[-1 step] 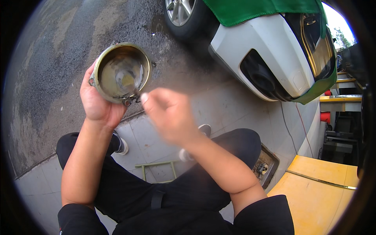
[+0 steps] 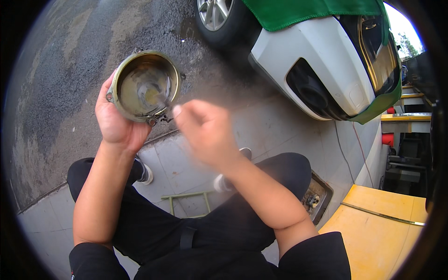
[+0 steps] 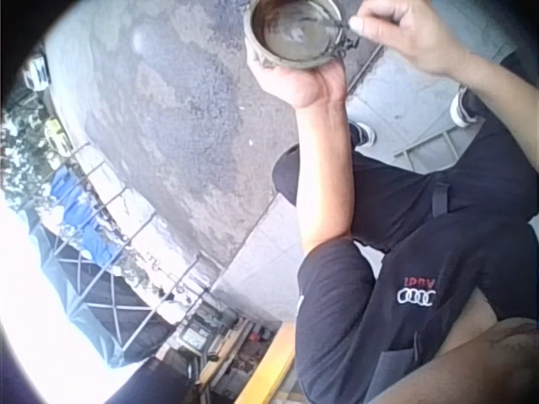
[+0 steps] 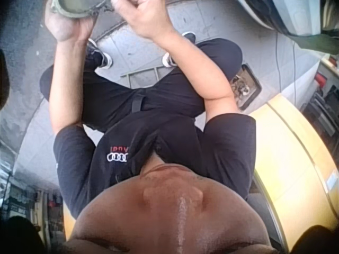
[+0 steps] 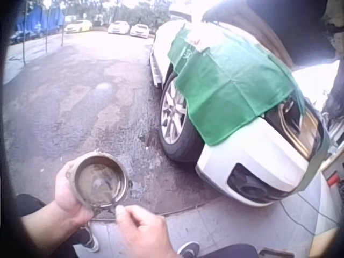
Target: The person picks up a small metal part from a tray and uses a small metal tool to scrape and clean its inner surface. The person rotates the part to access different areas while continuing to scrape away residue.
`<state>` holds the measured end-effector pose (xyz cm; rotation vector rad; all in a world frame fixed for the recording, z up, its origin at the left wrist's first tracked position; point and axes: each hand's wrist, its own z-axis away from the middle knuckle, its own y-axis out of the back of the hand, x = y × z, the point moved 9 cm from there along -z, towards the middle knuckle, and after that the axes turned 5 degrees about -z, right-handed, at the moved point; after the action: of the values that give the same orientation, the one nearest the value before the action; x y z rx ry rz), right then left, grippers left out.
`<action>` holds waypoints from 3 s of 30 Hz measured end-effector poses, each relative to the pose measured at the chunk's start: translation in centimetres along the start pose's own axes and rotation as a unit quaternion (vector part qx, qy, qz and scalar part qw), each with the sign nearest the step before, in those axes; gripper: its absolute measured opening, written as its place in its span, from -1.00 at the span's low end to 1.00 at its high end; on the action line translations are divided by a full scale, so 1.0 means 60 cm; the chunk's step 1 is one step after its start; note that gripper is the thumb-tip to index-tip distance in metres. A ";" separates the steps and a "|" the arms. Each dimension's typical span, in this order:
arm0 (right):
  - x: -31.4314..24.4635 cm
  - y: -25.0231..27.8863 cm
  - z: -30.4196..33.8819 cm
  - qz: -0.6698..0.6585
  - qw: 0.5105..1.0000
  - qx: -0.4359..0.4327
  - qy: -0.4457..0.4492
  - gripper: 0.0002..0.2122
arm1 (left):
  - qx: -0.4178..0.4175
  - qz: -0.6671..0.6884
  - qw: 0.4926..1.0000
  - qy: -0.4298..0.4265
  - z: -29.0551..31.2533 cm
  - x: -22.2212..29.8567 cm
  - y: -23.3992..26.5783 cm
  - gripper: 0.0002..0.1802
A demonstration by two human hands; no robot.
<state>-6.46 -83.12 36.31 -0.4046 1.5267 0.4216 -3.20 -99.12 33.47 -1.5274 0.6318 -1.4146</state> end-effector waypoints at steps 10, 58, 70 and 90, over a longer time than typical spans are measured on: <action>0.011 -0.018 0.007 0.005 0.999 -0.021 -0.038 -0.76 | 0.099 -0.003 0.995 -0.031 0.006 0.005 0.024 -0.48; 0.046 -0.052 0.018 -0.199 0.973 -0.022 -0.112 -0.71 | 0.161 -0.061 0.965 -0.197 0.015 0.037 -0.026 -0.39; 0.049 -0.059 0.022 -0.212 0.962 -0.024 -0.169 -0.73 | 0.109 -0.116 0.957 -0.243 0.016 0.050 -0.041 -0.35; 0.052 -0.063 0.020 -0.235 0.965 -0.004 -0.119 -0.70 | 0.202 -0.094 0.945 -0.239 0.024 0.049 -0.033 -0.36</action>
<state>-3.48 -85.75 33.15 -0.6784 1.1492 0.0958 -1.66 -100.35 36.74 -1.5379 -0.1003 -1.1530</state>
